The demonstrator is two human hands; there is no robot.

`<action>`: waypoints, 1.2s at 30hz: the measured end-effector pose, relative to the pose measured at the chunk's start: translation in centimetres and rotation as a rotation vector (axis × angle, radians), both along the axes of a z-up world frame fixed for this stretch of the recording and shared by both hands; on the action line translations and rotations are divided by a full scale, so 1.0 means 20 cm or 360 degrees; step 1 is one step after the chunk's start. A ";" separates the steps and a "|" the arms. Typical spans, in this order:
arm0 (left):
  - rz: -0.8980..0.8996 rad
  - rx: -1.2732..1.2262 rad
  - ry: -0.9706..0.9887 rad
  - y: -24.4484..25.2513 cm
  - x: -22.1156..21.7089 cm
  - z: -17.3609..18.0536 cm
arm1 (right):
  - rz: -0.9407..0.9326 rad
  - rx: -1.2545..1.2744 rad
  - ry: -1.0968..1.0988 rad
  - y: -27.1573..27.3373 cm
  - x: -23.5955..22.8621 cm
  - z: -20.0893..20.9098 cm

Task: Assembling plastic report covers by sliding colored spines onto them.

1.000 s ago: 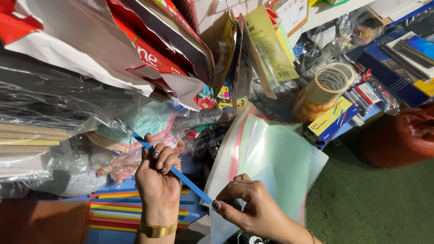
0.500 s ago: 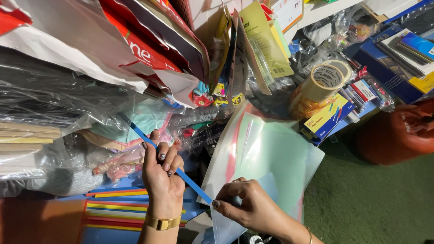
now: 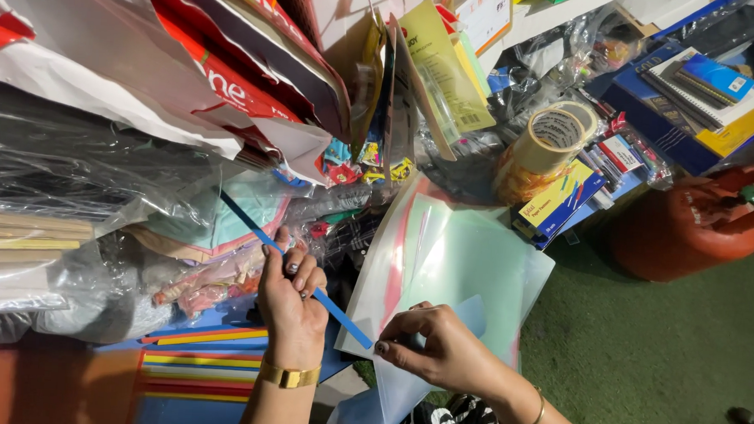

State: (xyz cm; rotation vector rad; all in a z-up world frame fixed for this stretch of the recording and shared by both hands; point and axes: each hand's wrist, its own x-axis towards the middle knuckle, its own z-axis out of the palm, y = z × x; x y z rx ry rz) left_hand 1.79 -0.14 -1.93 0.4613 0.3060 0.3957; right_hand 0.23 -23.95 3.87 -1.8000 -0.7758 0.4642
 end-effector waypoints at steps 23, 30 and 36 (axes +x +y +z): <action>-0.0610 0.0462 0.0384 -1.50 0.70 0.09 | -0.1127 0.0227 0.0453 -1.07 0.03 -0.14; -0.0807 0.0601 0.0138 -1.86 0.78 0.29 | -0.1394 0.0343 0.0142 -1.28 0.03 -0.13; -0.0834 0.0755 -0.0049 -1.96 0.81 0.43 | -0.1410 0.0544 0.0084 -1.35 0.08 -0.16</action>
